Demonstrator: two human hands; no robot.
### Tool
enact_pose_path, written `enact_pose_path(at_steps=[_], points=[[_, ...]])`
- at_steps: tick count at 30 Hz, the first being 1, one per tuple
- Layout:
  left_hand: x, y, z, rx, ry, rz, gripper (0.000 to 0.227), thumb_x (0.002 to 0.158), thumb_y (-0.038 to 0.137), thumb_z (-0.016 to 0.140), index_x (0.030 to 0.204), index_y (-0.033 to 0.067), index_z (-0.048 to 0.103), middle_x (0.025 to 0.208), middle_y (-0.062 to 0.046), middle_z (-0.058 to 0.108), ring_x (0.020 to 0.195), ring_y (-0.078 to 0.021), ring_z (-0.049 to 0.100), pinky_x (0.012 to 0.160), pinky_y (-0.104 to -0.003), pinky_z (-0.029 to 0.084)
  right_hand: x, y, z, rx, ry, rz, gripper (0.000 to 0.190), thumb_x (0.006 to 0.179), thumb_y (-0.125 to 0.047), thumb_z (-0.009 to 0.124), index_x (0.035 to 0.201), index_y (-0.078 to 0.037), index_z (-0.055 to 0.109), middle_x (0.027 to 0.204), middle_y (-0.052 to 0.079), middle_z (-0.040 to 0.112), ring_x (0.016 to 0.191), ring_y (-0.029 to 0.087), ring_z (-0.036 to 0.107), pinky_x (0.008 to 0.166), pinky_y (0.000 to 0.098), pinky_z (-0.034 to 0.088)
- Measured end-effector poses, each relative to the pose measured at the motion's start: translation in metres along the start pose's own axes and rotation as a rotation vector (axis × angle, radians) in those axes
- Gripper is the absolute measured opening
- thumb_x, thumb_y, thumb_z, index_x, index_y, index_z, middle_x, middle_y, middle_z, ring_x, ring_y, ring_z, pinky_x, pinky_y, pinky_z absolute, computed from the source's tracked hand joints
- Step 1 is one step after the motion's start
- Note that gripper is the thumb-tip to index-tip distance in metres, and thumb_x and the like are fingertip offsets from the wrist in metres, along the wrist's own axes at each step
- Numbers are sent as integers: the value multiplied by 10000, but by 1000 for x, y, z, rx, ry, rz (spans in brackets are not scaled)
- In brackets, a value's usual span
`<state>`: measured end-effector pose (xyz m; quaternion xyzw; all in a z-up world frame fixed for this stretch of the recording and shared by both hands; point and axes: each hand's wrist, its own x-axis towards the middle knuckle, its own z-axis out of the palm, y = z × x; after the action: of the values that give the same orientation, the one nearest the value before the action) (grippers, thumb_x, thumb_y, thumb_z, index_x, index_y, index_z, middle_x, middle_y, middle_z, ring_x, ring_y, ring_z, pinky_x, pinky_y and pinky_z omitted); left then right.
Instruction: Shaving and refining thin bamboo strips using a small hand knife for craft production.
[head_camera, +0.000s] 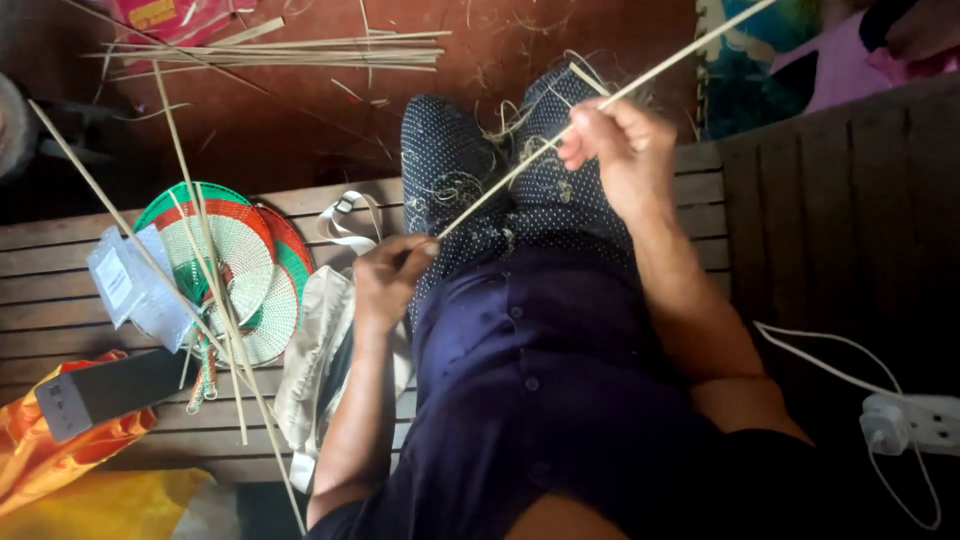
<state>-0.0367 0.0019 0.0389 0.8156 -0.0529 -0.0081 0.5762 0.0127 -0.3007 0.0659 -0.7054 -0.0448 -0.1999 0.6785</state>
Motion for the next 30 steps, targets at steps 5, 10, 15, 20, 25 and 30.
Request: enact_pose_path(at_steps=[5, 10, 15, 20, 25, 30], points=[[-11, -34, -18, -337, 251, -96, 125, 912, 60, 685, 1014, 41, 754, 901, -60, 747, 758, -128, 662, 752, -251, 543, -1, 25, -31, 137, -473, 45, 174, 1072, -135, 571, 1078, 28, 630, 932, 149, 677, 772, 219, 684, 689, 297, 637], [-7, -42, -26, -326, 554, 14, 52, 918, 56, 783, 878, 66, 751, 689, -46, 626, 596, -76, 543, 548, -197, 427, -37, 30, -47, -897, -367, 280, 376, 1032, -231, 664, 1317, 13, 638, 1225, 310, 641, 1124, 494, 620, 974, 597, 468], [-10, -57, -29, -313, 635, 41, 204, 998, 204, 747, 871, 50, 706, 672, -85, 653, 519, -73, 486, 514, -215, 446, -62, 100, -61, -943, -270, 33, 171, 1015, -235, 666, 971, -73, 699, 809, 151, 661, 809, 376, 675, 780, 468, 507], [3, -66, -22, -516, 655, 70, 158, 1026, 127, 687, 901, 31, 684, 582, -105, 558, 467, -128, 485, 512, -223, 419, -47, 91, -54, -475, -3, -52, 32, 1054, -175, 704, 1076, -152, 712, 919, 63, 714, 893, 248, 684, 877, 361, 509], [16, -40, 20, -480, 591, -73, 89, 923, 109, 718, 835, 97, 714, 586, -32, 569, 525, -74, 476, 569, -206, 394, -54, 81, -46, -542, -173, 14, 78, 1004, -163, 684, 1068, -129, 714, 897, 121, 716, 865, 330, 689, 817, 416, 527], [17, -41, 33, -480, 469, -77, 101, 926, 39, 679, 858, 67, 748, 575, -47, 572, 522, -103, 486, 517, -234, 407, -63, 12, -57, -242, -115, 91, 246, 1001, -69, 700, 1241, -72, 645, 732, 47, 647, 539, 113, 559, 600, 243, 502]])
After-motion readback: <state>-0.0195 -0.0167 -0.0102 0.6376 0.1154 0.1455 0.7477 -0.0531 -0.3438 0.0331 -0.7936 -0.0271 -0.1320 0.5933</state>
